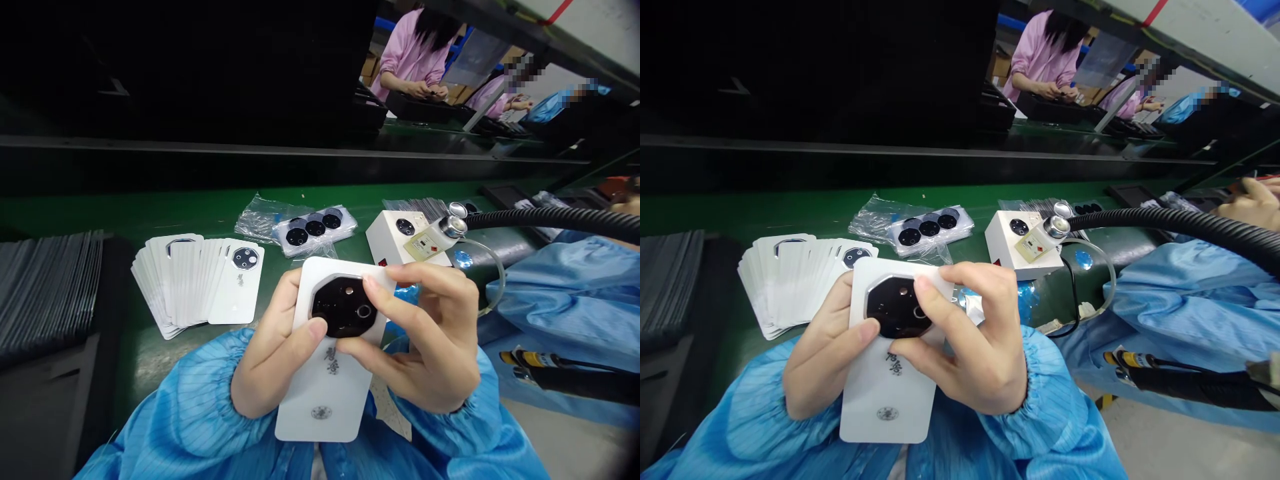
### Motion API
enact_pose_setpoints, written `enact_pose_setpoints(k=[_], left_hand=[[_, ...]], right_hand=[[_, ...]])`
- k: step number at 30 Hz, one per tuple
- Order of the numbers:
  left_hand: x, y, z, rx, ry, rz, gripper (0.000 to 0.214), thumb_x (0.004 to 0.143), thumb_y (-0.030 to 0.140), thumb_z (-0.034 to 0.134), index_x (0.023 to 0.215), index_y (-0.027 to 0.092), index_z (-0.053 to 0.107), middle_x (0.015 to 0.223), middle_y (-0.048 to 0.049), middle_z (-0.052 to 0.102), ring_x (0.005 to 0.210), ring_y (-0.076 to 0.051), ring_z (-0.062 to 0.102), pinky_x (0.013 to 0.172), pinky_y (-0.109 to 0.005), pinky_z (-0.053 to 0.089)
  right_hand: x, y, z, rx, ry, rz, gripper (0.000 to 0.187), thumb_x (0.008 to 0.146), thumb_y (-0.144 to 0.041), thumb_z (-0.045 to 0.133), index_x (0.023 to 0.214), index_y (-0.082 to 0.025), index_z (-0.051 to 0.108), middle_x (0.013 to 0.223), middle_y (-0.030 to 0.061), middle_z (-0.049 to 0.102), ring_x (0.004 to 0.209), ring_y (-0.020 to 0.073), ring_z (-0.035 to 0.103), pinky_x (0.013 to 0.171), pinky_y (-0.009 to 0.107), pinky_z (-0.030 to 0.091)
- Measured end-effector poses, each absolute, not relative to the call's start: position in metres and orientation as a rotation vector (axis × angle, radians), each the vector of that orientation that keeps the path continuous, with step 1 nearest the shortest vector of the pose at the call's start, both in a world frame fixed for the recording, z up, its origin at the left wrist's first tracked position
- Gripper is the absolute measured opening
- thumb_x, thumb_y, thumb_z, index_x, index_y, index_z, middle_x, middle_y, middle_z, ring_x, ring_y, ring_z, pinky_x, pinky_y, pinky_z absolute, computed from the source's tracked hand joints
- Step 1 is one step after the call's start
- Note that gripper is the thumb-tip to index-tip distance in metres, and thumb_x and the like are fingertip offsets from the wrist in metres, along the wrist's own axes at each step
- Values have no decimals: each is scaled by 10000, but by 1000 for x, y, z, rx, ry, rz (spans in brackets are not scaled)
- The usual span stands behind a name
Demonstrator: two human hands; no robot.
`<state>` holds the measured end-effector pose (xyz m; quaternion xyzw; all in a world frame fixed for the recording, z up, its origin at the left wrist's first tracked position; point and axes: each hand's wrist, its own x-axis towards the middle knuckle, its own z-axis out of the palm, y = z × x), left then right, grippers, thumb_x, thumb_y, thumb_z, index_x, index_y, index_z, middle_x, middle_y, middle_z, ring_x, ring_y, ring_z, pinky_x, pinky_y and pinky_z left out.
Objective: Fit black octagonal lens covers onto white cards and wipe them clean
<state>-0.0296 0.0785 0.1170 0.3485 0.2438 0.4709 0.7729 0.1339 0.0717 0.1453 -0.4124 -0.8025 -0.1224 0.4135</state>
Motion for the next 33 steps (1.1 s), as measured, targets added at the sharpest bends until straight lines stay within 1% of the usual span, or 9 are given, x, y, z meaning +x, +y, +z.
enact_pose_setpoints(k=[4,7,9,12,19,22,26,30,33], left_hand=[[-29,76,117,832,551,1029,293,834,256,580,1115,336,589,1091,-7,655,891,-215,627,688,-290,482],[-29,76,118,830,555,1033,305,848,254,553,1149,302,582,1159,-22,634,1026,-257,588,802,-339,470],[-29,76,119,834,564,1021,315,858,268,538,1171,283,567,1165,-32,631,1042,-265,581,809,-340,465],[-28,76,119,855,573,1003,317,868,289,525,1184,271,549,1140,-39,639,997,-258,600,738,-311,470],[-27,76,118,850,550,1028,297,897,286,492,1187,307,555,1101,-5,641,999,-198,597,788,-261,464],[-26,77,116,819,489,1024,269,894,272,497,1148,305,581,1031,0,655,899,-160,613,722,-222,474],[-20,79,118,738,381,971,236,885,251,513,1099,311,592,936,11,665,721,-113,607,588,-176,470],[-8,80,126,773,322,980,283,888,239,513,1137,349,590,1020,22,658,900,-146,620,734,-198,490],[-1,79,132,809,339,966,297,891,265,519,1161,368,584,1080,31,651,985,-158,602,742,-183,487]], right_hand=[[136,71,146,-1043,-2027,-299,344,731,-325,715,996,-144,589,1023,110,466,934,237,526,724,412,497],[137,70,147,-1047,-2033,-286,349,729,-321,718,1002,-144,589,1026,109,456,942,240,519,722,413,497],[137,70,147,-1051,-2034,-280,356,727,-307,721,1009,-135,587,1027,110,450,948,240,514,725,415,497],[137,70,147,-1064,-2022,-266,378,721,-298,728,1017,-111,586,1029,117,449,948,242,514,732,420,499],[136,66,150,-1117,-2067,-306,365,736,-307,710,1037,-143,584,1045,112,449,948,251,528,702,409,513],[133,63,154,-1128,-2057,-352,373,720,-273,727,1020,-103,586,1038,119,455,941,248,526,695,399,506],[132,58,162,-1205,-2035,-413,306,738,-249,707,996,-125,598,1023,123,472,922,261,528,676,416,504],[139,51,170,-1247,-1968,-476,279,744,-239,699,996,-157,613,1006,122,492,890,273,550,662,443,506],[146,44,175,-1281,-1919,-543,295,748,-249,697,1023,-170,625,1018,123,509,888,279,561,660,447,509]])
